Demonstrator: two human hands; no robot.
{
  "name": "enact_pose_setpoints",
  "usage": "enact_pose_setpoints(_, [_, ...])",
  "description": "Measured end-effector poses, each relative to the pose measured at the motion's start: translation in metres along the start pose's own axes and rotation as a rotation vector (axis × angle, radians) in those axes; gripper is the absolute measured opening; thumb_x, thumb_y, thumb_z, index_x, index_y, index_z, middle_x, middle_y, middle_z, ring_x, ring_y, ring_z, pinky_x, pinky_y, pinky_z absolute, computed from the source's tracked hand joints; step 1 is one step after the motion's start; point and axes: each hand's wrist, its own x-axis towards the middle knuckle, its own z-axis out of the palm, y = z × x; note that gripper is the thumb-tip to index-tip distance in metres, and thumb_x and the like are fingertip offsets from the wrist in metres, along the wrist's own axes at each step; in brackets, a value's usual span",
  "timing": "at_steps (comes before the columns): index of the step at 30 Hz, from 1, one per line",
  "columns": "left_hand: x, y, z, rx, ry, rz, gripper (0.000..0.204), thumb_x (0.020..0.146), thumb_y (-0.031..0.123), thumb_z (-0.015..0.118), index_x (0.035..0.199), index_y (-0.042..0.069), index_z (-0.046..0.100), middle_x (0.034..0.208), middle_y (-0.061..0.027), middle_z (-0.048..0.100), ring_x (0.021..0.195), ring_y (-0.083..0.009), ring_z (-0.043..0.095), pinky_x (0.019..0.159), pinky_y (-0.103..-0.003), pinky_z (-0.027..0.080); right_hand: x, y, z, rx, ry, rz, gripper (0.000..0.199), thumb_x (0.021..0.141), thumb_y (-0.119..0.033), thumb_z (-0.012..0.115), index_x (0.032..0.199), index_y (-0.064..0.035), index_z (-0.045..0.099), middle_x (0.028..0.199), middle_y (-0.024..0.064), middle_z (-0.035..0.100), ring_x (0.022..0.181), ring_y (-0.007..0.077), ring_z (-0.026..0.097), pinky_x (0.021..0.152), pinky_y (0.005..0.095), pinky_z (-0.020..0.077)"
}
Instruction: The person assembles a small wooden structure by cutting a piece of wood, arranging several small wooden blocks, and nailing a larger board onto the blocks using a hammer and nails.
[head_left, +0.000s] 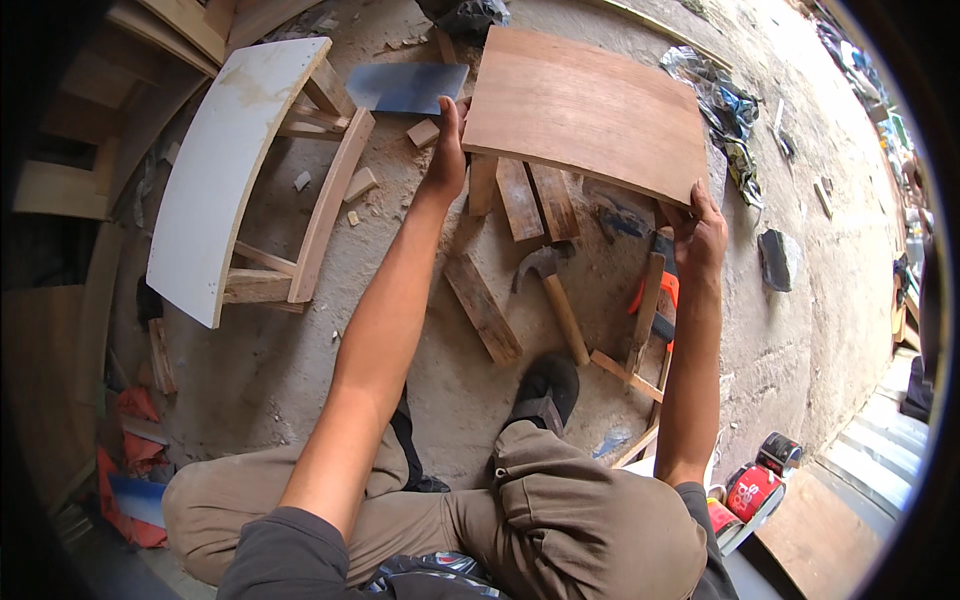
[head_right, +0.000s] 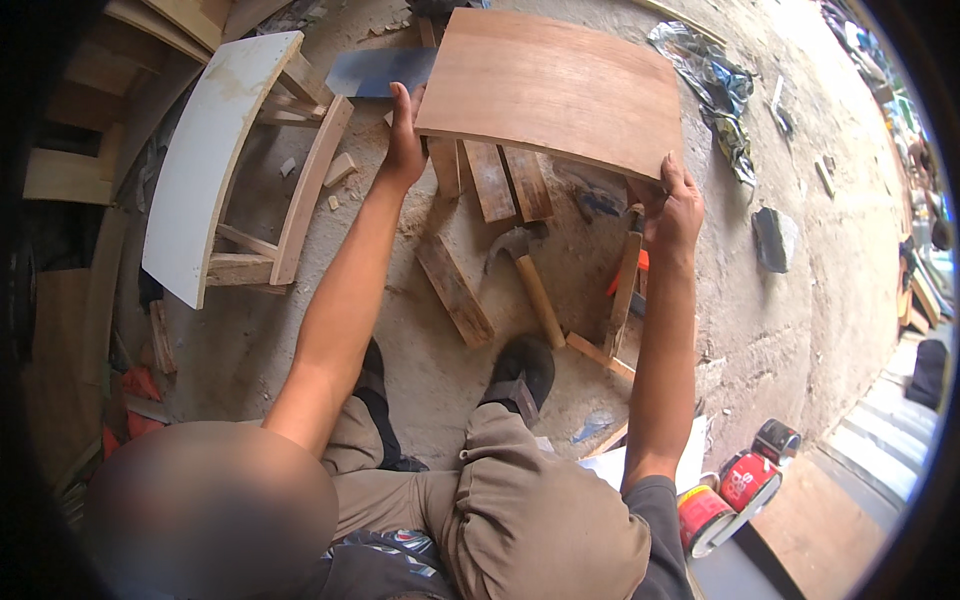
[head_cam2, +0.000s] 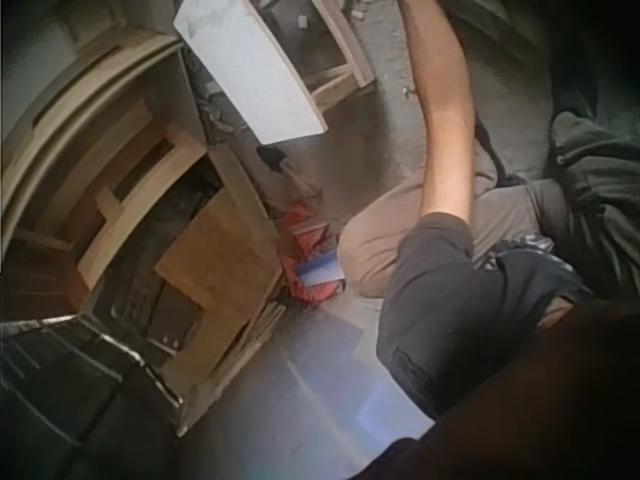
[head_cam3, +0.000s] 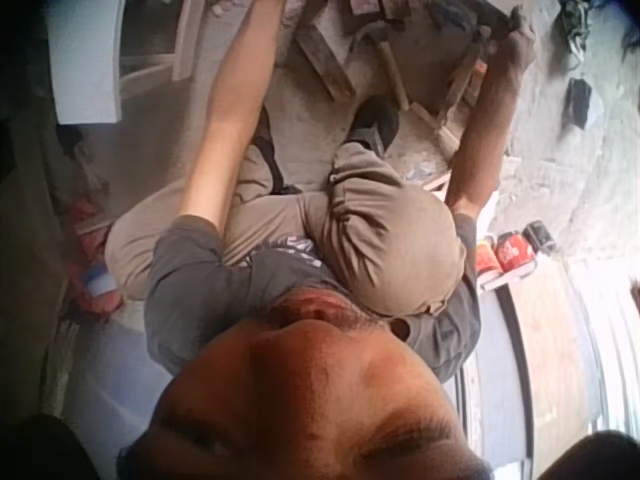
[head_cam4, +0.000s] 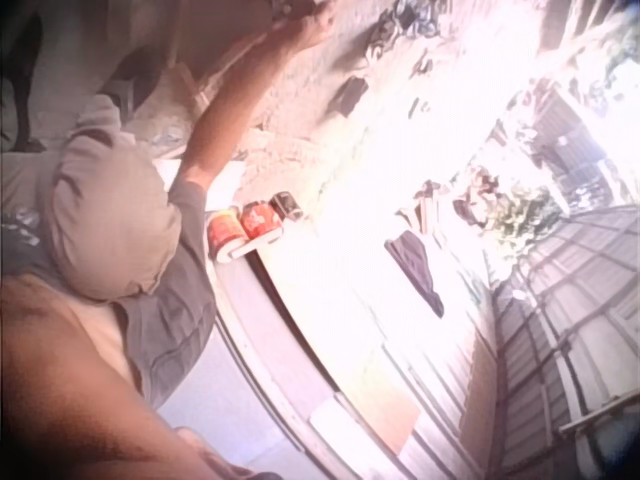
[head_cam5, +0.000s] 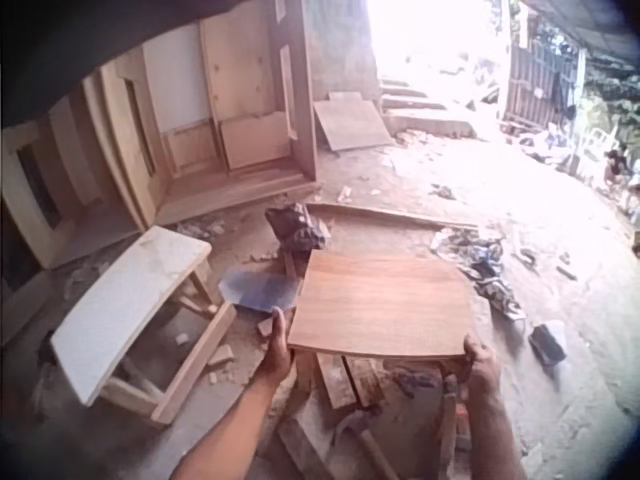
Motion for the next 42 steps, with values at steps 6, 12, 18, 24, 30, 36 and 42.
enact_pose_setpoints(6, [0.006,-0.005,-0.012,-0.131,-0.049,-0.130,0.090,0.099,0.072,0.023,0.147,-0.001,0.041,0.144,-0.0146,0.052,0.133,-0.0213,0.047,0.111,-0.034,0.034,0.006,-0.007,-0.002,-0.069,-0.033,0.062,0.031,0.101,-0.015,0.056,0.118,0.0113,0.057,0.114,0.0187,0.065,0.102,0.0279,0.068,0.087,0.0422,0.0626])
enact_pose_setpoints(12, [0.016,0.005,-0.003,-0.112,-0.079,-0.090,0.086,0.101,0.067,0.029,0.148,-0.005,0.037,0.147,-0.0153,0.048,0.136,-0.0211,0.045,0.113,-0.033,0.031,0.012,-0.011,-0.005,-0.188,-0.066,0.068,0.034,0.101,-0.017,0.058,0.121,0.0107,0.058,0.115,0.0161,0.065,0.102,0.0234,0.067,0.085,0.0379,0.0625])
enact_pose_setpoints(18, [0.000,0.011,0.004,0.080,-0.050,-0.032,0.075,0.098,0.056,0.048,0.140,-0.006,0.045,0.139,-0.0155,0.055,0.129,-0.0226,0.049,0.111,-0.033,0.032,0.018,-0.020,-0.008,-0.340,-0.060,0.105,0.036,0.101,-0.022,0.059,0.124,0.0063,0.060,0.113,0.0121,0.067,0.097,0.0182,0.067,0.078,0.0321,0.0630])
enact_pose_setpoints(24, [0.017,0.021,0.000,-0.055,-0.090,-0.287,0.061,0.101,0.045,0.051,0.137,-0.005,0.050,0.129,-0.0123,0.061,0.118,-0.0171,0.058,0.102,-0.029,0.042,0.030,-0.034,-0.020,-0.549,-0.146,0.056,0.035,0.101,-0.030,0.061,0.120,-0.0008,0.065,0.107,0.0030,0.069,0.094,0.0105,0.064,0.074,0.0248,0.0513])
enact_pose_setpoints(30, [0.020,0.013,0.017,0.124,0.161,-0.276,0.055,0.100,0.047,0.055,0.120,-0.003,0.062,0.112,-0.0092,0.068,0.104,-0.0141,0.062,0.092,-0.026,0.047,0.041,-0.021,-0.031,-0.742,-0.159,-0.140,0.030,0.101,-0.029,0.062,0.109,-0.0007,0.069,0.097,-0.0019,0.067,0.088,0.0046,0.055,0.080,0.0218,0.0424])
enact_pose_setpoints(36, [0.028,-0.008,0.003,0.282,0.160,-0.066,0.051,0.100,0.047,0.056,0.080,0.001,0.064,0.057,0.0073,0.045,0.052,-0.0053,0.038,0.050,-0.025,0.033,0.049,-0.025,-0.036,-1.068,-0.124,-0.328,0.044,0.093,-0.038,0.069,0.111,0.0018,0.072,0.097,0.0147,0.073,0.092,0.0197,0.064,0.082,0.0333,0.0491])
enact_pose_setpoints(42, [0.030,-0.015,-0.008,0.216,0.147,-0.088,0.044,0.101,0.042,0.055,0.089,0.000,0.064,0.074,0.0028,0.052,0.066,-0.0064,0.047,0.061,-0.024,0.037,0.019,-0.019,-0.037,-1.325,-0.057,-0.473,0.072,0.090,-0.047,0.071,0.132,0.0090,0.056,0.123,0.0240,0.061,0.109,0.0293,0.062,0.097,0.0373,0.0477])
